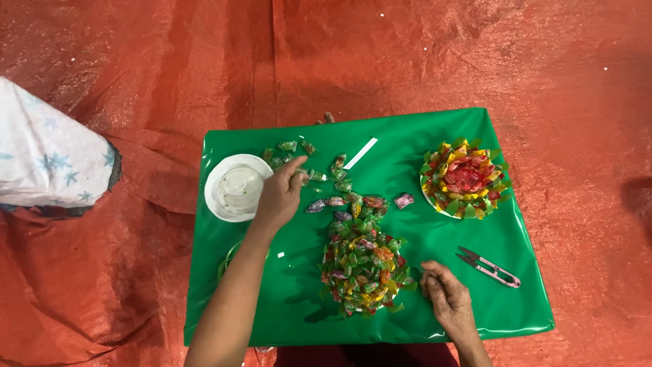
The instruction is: Arranging wrapped candies into a decorative floral-like structure on a table
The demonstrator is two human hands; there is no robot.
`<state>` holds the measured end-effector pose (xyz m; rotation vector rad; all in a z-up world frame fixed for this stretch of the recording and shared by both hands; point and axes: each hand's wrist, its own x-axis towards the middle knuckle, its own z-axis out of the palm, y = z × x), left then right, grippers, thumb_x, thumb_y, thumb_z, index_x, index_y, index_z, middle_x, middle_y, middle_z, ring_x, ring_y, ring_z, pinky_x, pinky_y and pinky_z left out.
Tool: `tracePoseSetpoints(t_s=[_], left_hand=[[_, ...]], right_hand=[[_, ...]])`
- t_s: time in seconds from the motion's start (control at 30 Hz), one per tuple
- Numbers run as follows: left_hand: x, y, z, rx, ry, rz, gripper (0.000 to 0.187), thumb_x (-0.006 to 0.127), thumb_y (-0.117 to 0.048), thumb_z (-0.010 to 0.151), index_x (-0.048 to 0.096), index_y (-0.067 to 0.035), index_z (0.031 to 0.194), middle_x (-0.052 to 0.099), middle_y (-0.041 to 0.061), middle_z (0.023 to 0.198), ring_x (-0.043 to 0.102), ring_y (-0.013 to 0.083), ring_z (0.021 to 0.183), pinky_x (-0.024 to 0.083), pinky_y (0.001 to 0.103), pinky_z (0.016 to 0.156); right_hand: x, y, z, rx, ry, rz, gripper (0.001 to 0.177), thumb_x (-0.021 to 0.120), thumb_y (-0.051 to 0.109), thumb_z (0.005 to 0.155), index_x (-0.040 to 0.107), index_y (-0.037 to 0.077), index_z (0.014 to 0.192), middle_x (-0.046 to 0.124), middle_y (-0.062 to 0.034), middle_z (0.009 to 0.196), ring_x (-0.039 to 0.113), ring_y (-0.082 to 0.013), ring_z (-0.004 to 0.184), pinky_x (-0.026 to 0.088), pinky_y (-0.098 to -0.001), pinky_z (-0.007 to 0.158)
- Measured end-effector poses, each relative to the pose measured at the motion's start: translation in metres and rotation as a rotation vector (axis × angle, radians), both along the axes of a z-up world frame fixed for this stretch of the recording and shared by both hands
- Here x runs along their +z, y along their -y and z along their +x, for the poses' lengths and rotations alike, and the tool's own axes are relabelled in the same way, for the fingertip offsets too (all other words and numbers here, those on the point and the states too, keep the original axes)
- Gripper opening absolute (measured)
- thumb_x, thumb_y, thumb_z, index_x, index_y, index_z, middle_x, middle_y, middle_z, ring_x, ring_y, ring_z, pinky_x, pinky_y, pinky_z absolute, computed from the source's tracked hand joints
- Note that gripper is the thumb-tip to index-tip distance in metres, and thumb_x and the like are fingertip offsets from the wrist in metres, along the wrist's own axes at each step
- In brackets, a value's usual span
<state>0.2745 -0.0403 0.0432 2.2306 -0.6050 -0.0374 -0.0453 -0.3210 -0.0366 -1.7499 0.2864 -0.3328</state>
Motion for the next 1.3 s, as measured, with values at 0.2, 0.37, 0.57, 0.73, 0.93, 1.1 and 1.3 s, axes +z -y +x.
tracePoseSetpoints(t_s=[0.2, 0.37, 0.57, 0.73, 0.93, 1.1, 1.3], left_hand=[[0.013, 0.005, -0.041, -0.136, -0.88, -0.843, 0.058, 0.042, 0.004, 0.099, 0.046, -0.002, 0.157, 0.068, 0.017, 0.116, 0.07, 0.0289, 0.102, 0.057, 0.039, 0.088], [-0.012, 0.008, -0.053, -0.222, -0.702, -0.895, 0.053, 0.059, -0.007, 0.101, 0.049, 0.0, 0.152, 0.071, 0.022, 0.128, 0.075, 0.0328, 0.109, 0.063, 0.045, 0.098], [0.018, 0.006, -0.082, -0.087, -0.434, -0.789, 0.032, 0.07, -0.01, 0.097, 0.069, 0.001, 0.127, 0.078, 0.018, 0.113, 0.082, 0.032, 0.097, 0.072, 0.043, 0.089], [0.039, -0.001, -0.113, -0.103, -0.329, -0.744, 0.026, 0.07, -0.006, 0.097, 0.072, 0.0, 0.122, 0.074, 0.014, 0.113, 0.081, 0.0258, 0.092, 0.071, 0.036, 0.084], [0.089, -0.01, -0.155, -0.211, -0.164, -0.437, 0.022, 0.067, -0.013, 0.1, 0.071, -0.008, 0.121, 0.068, 0.008, 0.12, 0.072, 0.0228, 0.1, 0.064, 0.037, 0.078], [0.113, 0.011, -0.168, -0.383, -0.007, -0.255, 0.018, 0.061, -0.007, 0.101, 0.075, -0.01, 0.112, 0.064, 0.009, 0.111, 0.06, 0.0185, 0.071, 0.046, 0.033, 0.063], [0.124, 0.043, -0.181, -0.578, 0.014, -0.21, 0.03, 0.059, 0.004, 0.095, 0.057, -0.007, 0.123, 0.068, 0.011, 0.111, 0.069, 0.0308, 0.102, 0.052, 0.044, 0.086]], right_hand=[[-0.006, 0.002, 0.0, 0.015, -0.003, -0.043, 0.028, 0.05, 0.015, 0.104, 0.064, 0.009, 0.128, 0.062, -0.0027, 0.081, 0.053, -0.0127, 0.064, 0.047, -0.0274, 0.06], [0.0, 0.001, 0.002, 0.022, 0.024, 0.018, 0.028, 0.051, 0.014, 0.104, 0.065, 0.005, 0.127, 0.057, -0.006, 0.075, 0.05, -0.0147, 0.064, 0.045, -0.0297, 0.06], [-0.009, 0.001, 0.003, -0.012, 0.026, 0.034, 0.027, 0.051, 0.012, 0.104, 0.065, 0.003, 0.125, 0.055, -0.0068, 0.074, 0.048, -0.0147, 0.062, 0.043, -0.0279, 0.058], [-0.006, 0.003, 0.005, -0.01, 0.087, 0.009, 0.025, 0.051, 0.012, 0.105, 0.064, 0.004, 0.125, 0.058, -0.0058, 0.074, 0.051, -0.0135, 0.061, 0.044, -0.0262, 0.059], [0.039, -0.003, -0.003, -0.027, 0.229, 0.032, 0.022, 0.05, 0.012, 0.107, 0.061, 0.002, 0.124, 0.058, -0.0095, 0.082, 0.057, -0.0168, 0.068, 0.048, -0.0266, 0.066], [0.166, -0.03, 0.013, 0.155, 0.403, -0.381, 0.02, 0.048, 0.013, 0.105, 0.059, 0.001, 0.116, 0.065, -0.0113, 0.092, 0.063, -0.0222, 0.08, 0.054, -0.0314, 0.074], [0.207, -0.052, 0.032, 0.347, 0.19, -0.836, 0.034, 0.064, 0.025, 0.099, 0.061, 0.011, 0.13, 0.063, -0.0096, 0.115, 0.067, -0.0259, 0.103, 0.056, -0.0369, 0.083]])
